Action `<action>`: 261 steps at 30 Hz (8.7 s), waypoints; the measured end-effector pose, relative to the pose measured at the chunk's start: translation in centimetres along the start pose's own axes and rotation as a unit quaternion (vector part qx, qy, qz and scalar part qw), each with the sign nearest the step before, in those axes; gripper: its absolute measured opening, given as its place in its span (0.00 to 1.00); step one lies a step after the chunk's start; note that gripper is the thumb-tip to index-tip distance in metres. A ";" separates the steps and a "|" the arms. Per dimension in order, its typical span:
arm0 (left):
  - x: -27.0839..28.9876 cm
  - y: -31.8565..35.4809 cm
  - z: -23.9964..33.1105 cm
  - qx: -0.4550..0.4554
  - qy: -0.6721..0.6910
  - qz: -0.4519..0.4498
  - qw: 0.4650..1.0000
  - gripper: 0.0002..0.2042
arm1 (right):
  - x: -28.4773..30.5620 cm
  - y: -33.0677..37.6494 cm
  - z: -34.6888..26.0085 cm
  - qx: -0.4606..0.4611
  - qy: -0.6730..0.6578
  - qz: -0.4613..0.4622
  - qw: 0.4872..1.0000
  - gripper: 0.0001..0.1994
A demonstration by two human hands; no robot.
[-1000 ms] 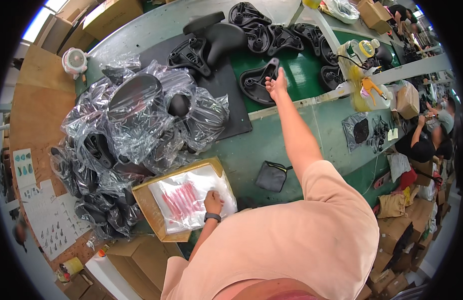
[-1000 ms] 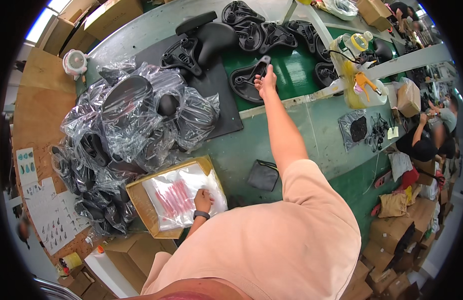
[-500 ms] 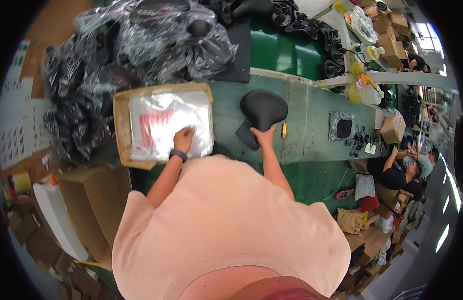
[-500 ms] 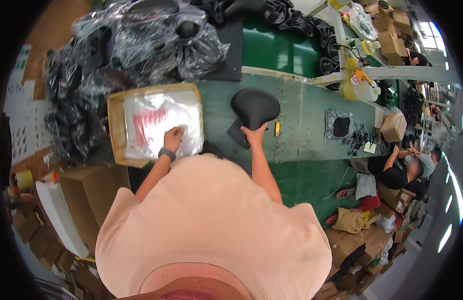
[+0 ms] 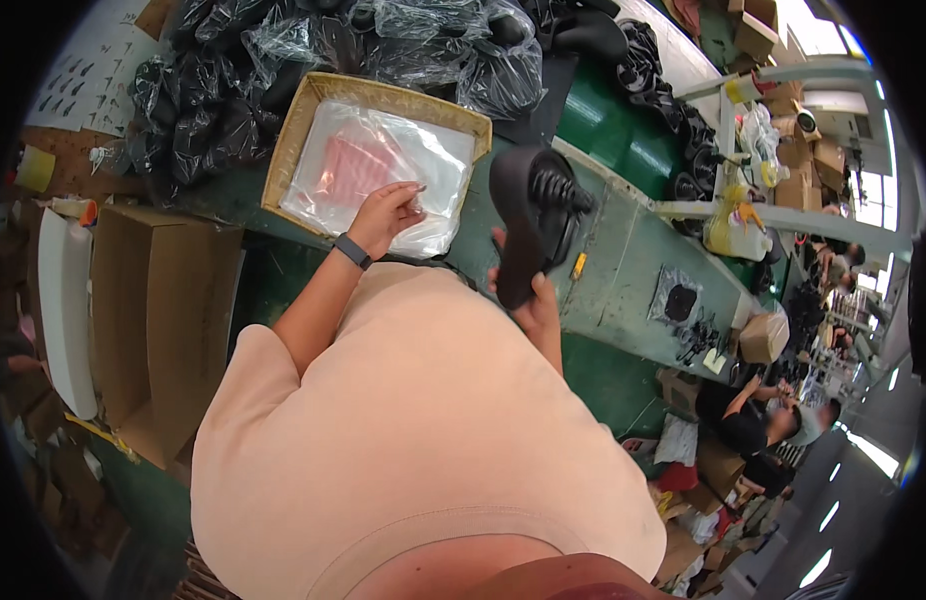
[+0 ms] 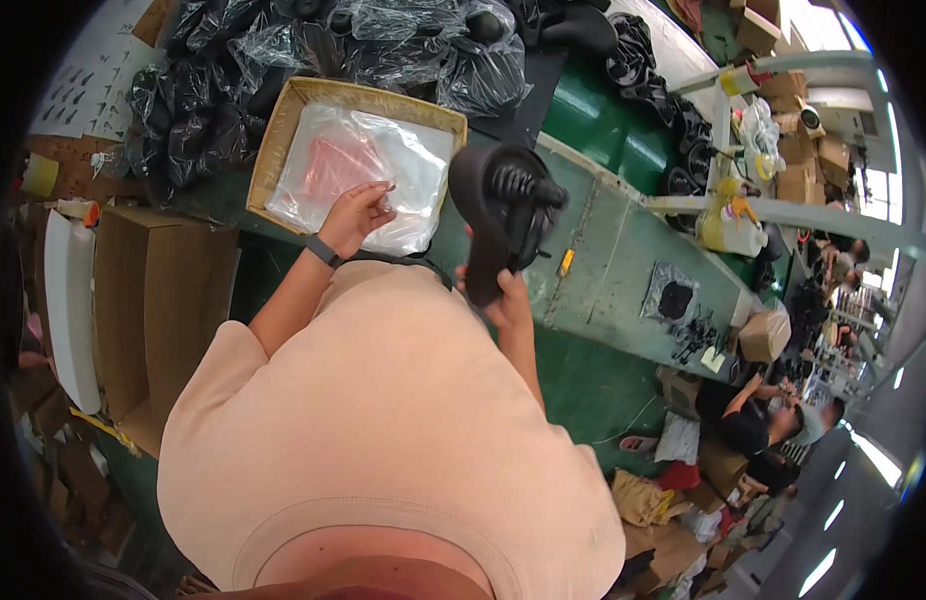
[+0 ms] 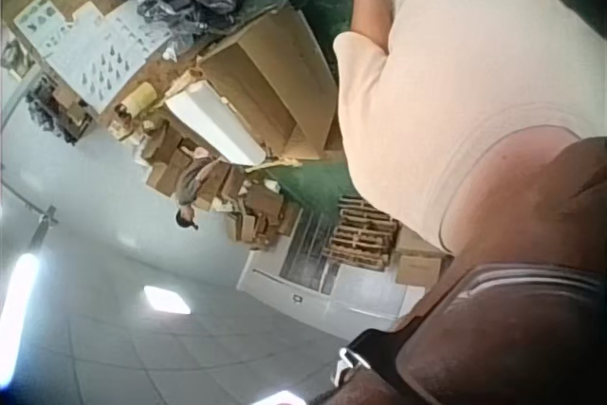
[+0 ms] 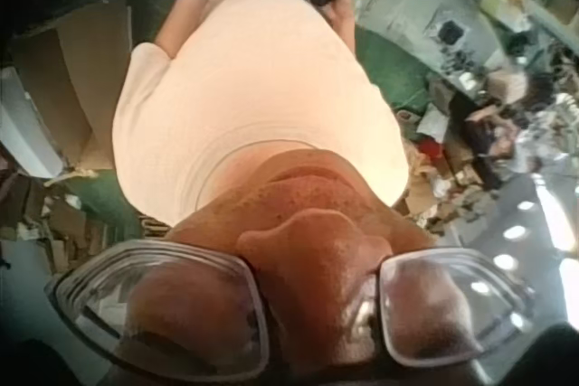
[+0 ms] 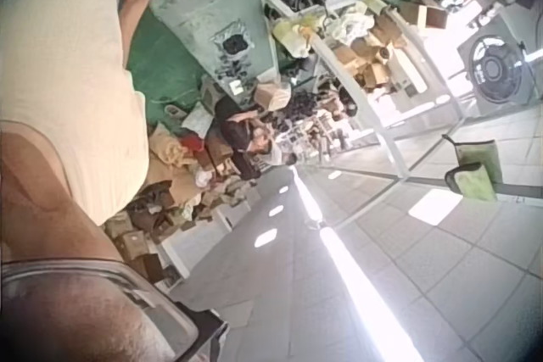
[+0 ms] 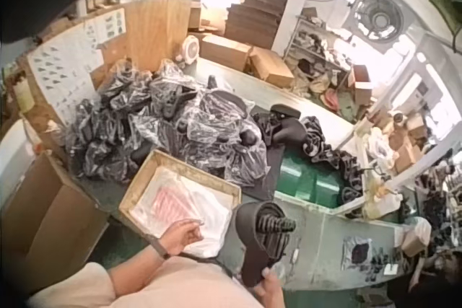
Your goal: The recorder is picking up individual bicycle seats from a conveyor belt/table and placing them into individual plastic bags.
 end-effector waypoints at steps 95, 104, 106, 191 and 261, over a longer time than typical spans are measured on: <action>6.4 -7.2 46.8 -0.387 0.232 0.023 0.892 0.15 | -12.1 -3.9 -1.3 -0.042 0.670 0.177 0.720 0.41; 9.7 -10.8 30.2 -0.484 -0.353 0.188 0.779 0.25 | -2.0 -1.1 -0.9 -0.132 0.753 0.238 0.599 0.45; 8.0 -5.8 19.3 -0.441 -0.516 0.189 0.709 0.21 | 0.3 -0.3 -0.5 -0.168 0.765 0.242 0.572 0.45; 5.8 -15.4 -10.8 -0.089 -0.598 -0.091 0.791 0.21 | 28.8 -4.4 -17.7 0.062 -0.069 0.379 0.921 0.42; -29.6 21.2 8.5 -0.529 -0.621 -0.358 0.453 0.07 | -7.4 3.7 5.1 0.213 0.813 0.202 0.503 0.43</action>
Point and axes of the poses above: each hand's wrist, its own y-axis away from the middle knuckle, its own x-axis out of the back of the hand, z = x × y, the point moved 10 cm from there along -y, towards the middle knuckle, and after that the axes turned 13 degrees about -x, right-handed, at the moved point
